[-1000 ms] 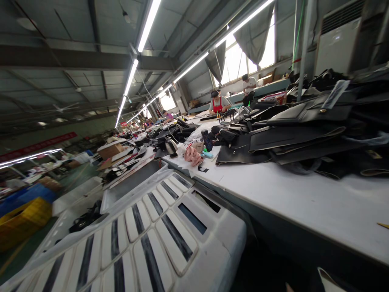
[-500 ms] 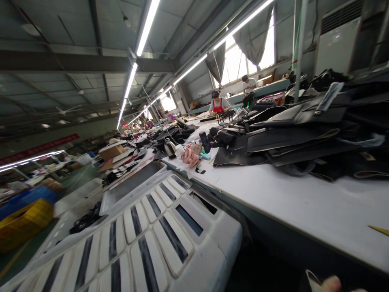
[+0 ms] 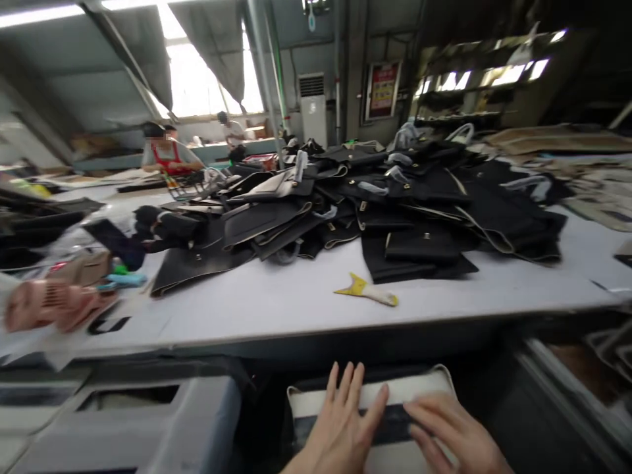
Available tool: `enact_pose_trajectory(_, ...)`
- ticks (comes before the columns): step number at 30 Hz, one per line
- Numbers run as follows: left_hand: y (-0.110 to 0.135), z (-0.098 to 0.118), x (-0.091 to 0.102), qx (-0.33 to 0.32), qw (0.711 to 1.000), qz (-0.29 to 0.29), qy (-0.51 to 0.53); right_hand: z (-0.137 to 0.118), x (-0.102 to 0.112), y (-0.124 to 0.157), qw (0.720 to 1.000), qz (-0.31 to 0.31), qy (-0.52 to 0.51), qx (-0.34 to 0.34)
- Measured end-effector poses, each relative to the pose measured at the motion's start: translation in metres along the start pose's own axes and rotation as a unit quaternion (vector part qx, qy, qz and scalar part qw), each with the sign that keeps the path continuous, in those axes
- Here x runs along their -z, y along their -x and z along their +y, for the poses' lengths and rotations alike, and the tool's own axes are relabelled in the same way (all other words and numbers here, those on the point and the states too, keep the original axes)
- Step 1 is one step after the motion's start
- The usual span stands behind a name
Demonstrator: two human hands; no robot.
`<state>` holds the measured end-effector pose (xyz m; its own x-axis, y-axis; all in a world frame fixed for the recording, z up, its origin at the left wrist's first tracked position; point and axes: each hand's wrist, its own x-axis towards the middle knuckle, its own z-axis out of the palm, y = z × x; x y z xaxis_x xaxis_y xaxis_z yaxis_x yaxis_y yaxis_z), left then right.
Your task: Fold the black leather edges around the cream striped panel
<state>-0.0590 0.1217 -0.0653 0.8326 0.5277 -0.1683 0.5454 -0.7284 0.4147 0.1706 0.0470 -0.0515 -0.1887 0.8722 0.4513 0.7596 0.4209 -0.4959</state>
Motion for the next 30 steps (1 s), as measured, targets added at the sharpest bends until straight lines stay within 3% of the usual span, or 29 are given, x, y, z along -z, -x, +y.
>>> enact_pose_trajectory(2, -0.009, 0.003, -0.01, -0.005, 1.0, -0.011, -0.01, 0.023, 0.015, -0.038, 0.998, -0.03, 0.01, -0.052)
enact_pose_trajectory(4, -0.015, 0.006, -0.015, -0.009, 1.0, -0.015, -0.023, 0.054, 0.014, -0.08, 0.994, -0.042, 0.035, -0.096)
enact_pose_trajectory(9, -0.033, 0.015, -0.013, -0.019, 0.999, -0.015, -0.022, 0.114, -0.019, -0.151, 0.975, -0.118, 0.144, -0.124)
enact_pose_trajectory(15, -0.059, 0.035, 0.003, -0.029, 0.997, -0.056, 0.031, 0.114, -0.073, -0.202, 0.96, -0.211, 0.136, -0.125)
enact_pose_trajectory(18, -0.066, 0.044, 0.01, -0.031, 0.998, -0.04, 0.021, 0.115, -0.083, -0.212, 0.956, -0.236, 0.091, -0.151)
enact_pose_trajectory(22, -0.073, 0.049, 0.02, -0.073, 0.996, -0.057, -0.008, 0.129, -0.053, -0.19, 0.946, -0.227, -0.01, -0.232)
enact_pose_trajectory(25, -0.081, 0.049, 0.027, -0.129, 0.988, -0.08, -0.019, 0.139, -0.01, -0.138, 0.92, -0.174, -0.101, -0.336)
enact_pose_trajectory(28, -0.093, 0.052, 0.033, -0.208, 0.974, -0.092, 0.012, 0.132, 0.019, -0.061, 0.859, -0.096, -0.205, -0.459)
enact_pose_trajectory(30, -0.106, 0.059, 0.039, -0.252, 0.961, -0.102, 0.056, 0.115, 0.021, -0.008, 0.806, -0.048, -0.275, -0.522)
